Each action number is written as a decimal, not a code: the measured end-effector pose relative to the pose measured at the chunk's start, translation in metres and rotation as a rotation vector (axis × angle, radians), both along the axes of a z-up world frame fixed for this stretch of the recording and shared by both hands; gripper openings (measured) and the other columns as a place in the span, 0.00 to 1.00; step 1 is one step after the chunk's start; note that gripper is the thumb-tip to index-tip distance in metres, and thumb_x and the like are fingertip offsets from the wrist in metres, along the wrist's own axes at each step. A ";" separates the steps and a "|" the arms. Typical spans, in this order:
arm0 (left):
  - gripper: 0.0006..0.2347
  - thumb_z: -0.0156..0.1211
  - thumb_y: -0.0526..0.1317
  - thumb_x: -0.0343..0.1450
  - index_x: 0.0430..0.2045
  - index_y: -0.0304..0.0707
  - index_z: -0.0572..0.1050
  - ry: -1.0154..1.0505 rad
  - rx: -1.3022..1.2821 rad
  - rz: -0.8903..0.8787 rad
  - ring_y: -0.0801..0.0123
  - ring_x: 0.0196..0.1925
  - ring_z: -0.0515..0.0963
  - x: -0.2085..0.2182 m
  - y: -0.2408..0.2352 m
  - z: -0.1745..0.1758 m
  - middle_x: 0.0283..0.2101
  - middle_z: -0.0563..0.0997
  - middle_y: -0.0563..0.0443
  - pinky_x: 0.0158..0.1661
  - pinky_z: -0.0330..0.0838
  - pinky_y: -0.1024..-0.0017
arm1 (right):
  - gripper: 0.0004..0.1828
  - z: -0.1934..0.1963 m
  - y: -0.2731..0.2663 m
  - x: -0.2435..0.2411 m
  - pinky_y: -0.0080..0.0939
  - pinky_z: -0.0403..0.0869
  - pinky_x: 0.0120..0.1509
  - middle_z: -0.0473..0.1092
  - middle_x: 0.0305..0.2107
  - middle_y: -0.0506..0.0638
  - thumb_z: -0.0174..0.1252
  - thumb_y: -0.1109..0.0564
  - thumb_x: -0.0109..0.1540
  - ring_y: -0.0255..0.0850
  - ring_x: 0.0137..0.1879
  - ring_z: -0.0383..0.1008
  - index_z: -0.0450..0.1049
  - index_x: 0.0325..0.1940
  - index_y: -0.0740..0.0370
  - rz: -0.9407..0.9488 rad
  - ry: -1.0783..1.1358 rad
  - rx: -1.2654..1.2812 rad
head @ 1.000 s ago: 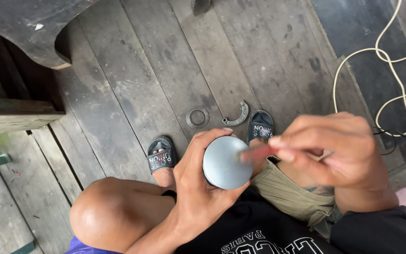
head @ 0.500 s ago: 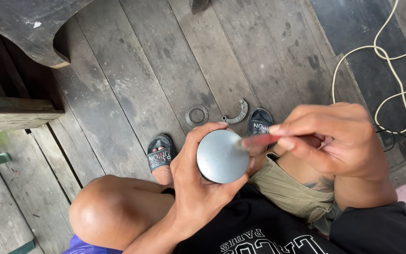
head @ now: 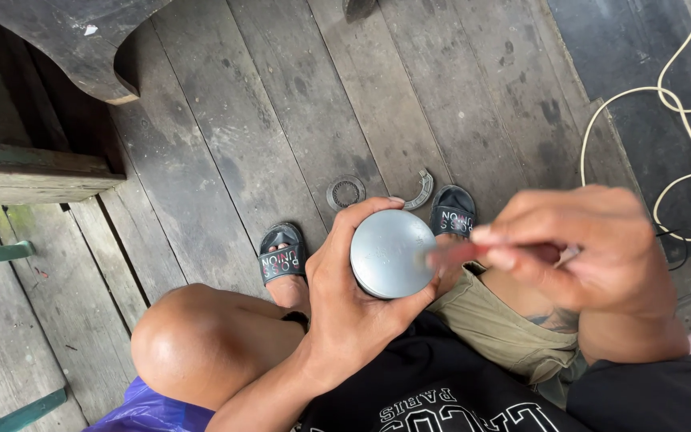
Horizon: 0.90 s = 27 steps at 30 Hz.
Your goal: Cleaning a motorcycle piston using a wire brush
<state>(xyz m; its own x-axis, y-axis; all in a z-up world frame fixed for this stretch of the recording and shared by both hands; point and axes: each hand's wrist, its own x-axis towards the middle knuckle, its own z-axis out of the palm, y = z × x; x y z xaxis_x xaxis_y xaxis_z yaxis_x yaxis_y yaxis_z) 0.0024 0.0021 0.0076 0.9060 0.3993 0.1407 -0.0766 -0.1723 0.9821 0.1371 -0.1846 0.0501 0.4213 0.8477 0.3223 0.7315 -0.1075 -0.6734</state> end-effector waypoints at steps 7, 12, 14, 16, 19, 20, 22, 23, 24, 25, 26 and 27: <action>0.26 0.75 0.43 0.62 0.52 0.38 0.70 -0.020 -0.035 -0.015 0.71 0.44 0.84 -0.003 0.001 0.001 0.46 0.80 0.51 0.49 0.78 0.77 | 0.06 -0.002 -0.002 -0.008 0.27 0.59 0.21 0.76 0.25 0.55 0.62 0.62 0.59 0.32 0.17 0.61 0.77 0.39 0.66 -0.090 -0.027 -0.015; 0.26 0.75 0.43 0.61 0.51 0.43 0.69 0.037 -0.032 0.005 0.75 0.41 0.84 -0.001 0.002 0.006 0.43 0.83 0.56 0.47 0.78 0.78 | 0.07 -0.002 -0.003 -0.007 0.27 0.61 0.20 0.76 0.25 0.55 0.62 0.60 0.58 0.32 0.16 0.63 0.78 0.36 0.66 -0.053 -0.010 -0.025; 0.26 0.73 0.43 0.60 0.51 0.43 0.70 0.058 -0.057 -0.011 0.74 0.43 0.85 -0.001 0.003 0.006 0.44 0.84 0.56 0.50 0.77 0.76 | 0.07 -0.002 -0.001 -0.006 0.27 0.61 0.19 0.75 0.23 0.53 0.61 0.58 0.58 0.33 0.16 0.62 0.77 0.36 0.65 -0.012 0.005 -0.016; 0.26 0.75 0.43 0.60 0.51 0.42 0.70 0.049 -0.106 -0.002 0.73 0.45 0.84 0.000 0.001 0.005 0.46 0.82 0.53 0.50 0.77 0.76 | 0.07 -0.003 -0.001 -0.005 0.25 0.62 0.18 0.78 0.29 0.60 0.62 0.62 0.56 0.34 0.18 0.70 0.77 0.35 0.71 -0.044 0.024 -0.015; 0.24 0.75 0.43 0.60 0.48 0.45 0.71 0.118 -0.194 -0.002 0.78 0.39 0.81 0.002 0.001 0.011 0.41 0.82 0.57 0.44 0.76 0.79 | 0.06 -0.003 0.004 -0.010 0.26 0.60 0.21 0.77 0.30 0.60 0.61 0.64 0.59 0.31 0.16 0.63 0.77 0.37 0.72 -0.111 -0.056 -0.029; 0.24 0.75 0.43 0.60 0.48 0.45 0.71 0.119 -0.192 0.003 0.78 0.39 0.81 0.001 0.002 0.010 0.41 0.82 0.57 0.44 0.76 0.79 | 0.06 -0.003 0.004 -0.010 0.26 0.60 0.21 0.77 0.30 0.60 0.61 0.64 0.59 0.31 0.16 0.63 0.77 0.37 0.72 -0.106 -0.054 -0.026; 0.22 0.72 0.42 0.63 0.49 0.41 0.71 0.046 -0.291 -0.049 0.75 0.45 0.80 -0.001 0.002 0.007 0.45 0.79 0.55 0.50 0.75 0.77 | 0.07 -0.003 0.003 -0.012 0.26 0.64 0.21 0.77 0.26 0.57 0.63 0.61 0.57 0.35 0.20 0.70 0.77 0.37 0.69 -0.051 -0.044 -0.015; 0.22 0.72 0.42 0.63 0.49 0.41 0.71 0.048 -0.290 -0.045 0.75 0.45 0.80 -0.002 0.003 0.008 0.45 0.79 0.55 0.50 0.75 0.77 | 0.07 -0.003 0.005 -0.011 0.26 0.64 0.21 0.77 0.26 0.57 0.63 0.61 0.57 0.35 0.20 0.70 0.77 0.37 0.69 -0.046 -0.041 -0.014; 0.24 0.72 0.43 0.63 0.51 0.40 0.70 0.066 -0.381 -0.092 0.76 0.46 0.79 -0.003 0.004 0.008 0.46 0.79 0.56 0.51 0.73 0.77 | 0.07 -0.003 0.007 -0.011 0.27 0.61 0.21 0.76 0.27 0.60 0.62 0.64 0.58 0.35 0.19 0.68 0.77 0.37 0.72 -0.075 -0.038 0.002; 0.26 0.72 0.44 0.63 0.53 0.39 0.70 0.085 -0.474 -0.139 0.77 0.47 0.78 -0.004 0.006 0.008 0.47 0.78 0.56 0.53 0.72 0.78 | 0.07 -0.002 0.008 -0.010 0.28 0.59 0.21 0.76 0.28 0.63 0.61 0.66 0.59 0.36 0.19 0.66 0.76 0.38 0.75 -0.105 -0.032 0.016; 0.26 0.72 0.44 0.63 0.53 0.39 0.70 0.088 -0.475 -0.134 0.77 0.47 0.78 -0.006 0.007 0.009 0.47 0.78 0.56 0.53 0.72 0.78 | 0.07 -0.002 0.008 -0.012 0.28 0.59 0.21 0.76 0.28 0.63 0.61 0.66 0.59 0.36 0.19 0.66 0.76 0.38 0.75 -0.100 -0.029 0.016; 0.26 0.67 0.46 0.65 0.57 0.38 0.67 0.130 -0.614 -0.202 0.74 0.50 0.78 -0.008 0.009 0.010 0.49 0.79 0.53 0.55 0.72 0.75 | 0.06 -0.001 0.008 -0.013 0.28 0.60 0.21 0.77 0.29 0.60 0.61 0.64 0.59 0.34 0.18 0.67 0.77 0.37 0.72 -0.098 -0.056 0.004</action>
<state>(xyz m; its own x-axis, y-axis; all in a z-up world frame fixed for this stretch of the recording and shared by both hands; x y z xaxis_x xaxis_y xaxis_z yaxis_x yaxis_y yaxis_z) -0.0055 0.0113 0.0177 0.9657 0.1925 -0.1743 0.0774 0.4274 0.9007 0.1238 -0.1765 0.0487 0.4831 0.8020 0.3513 0.7541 -0.1772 -0.6324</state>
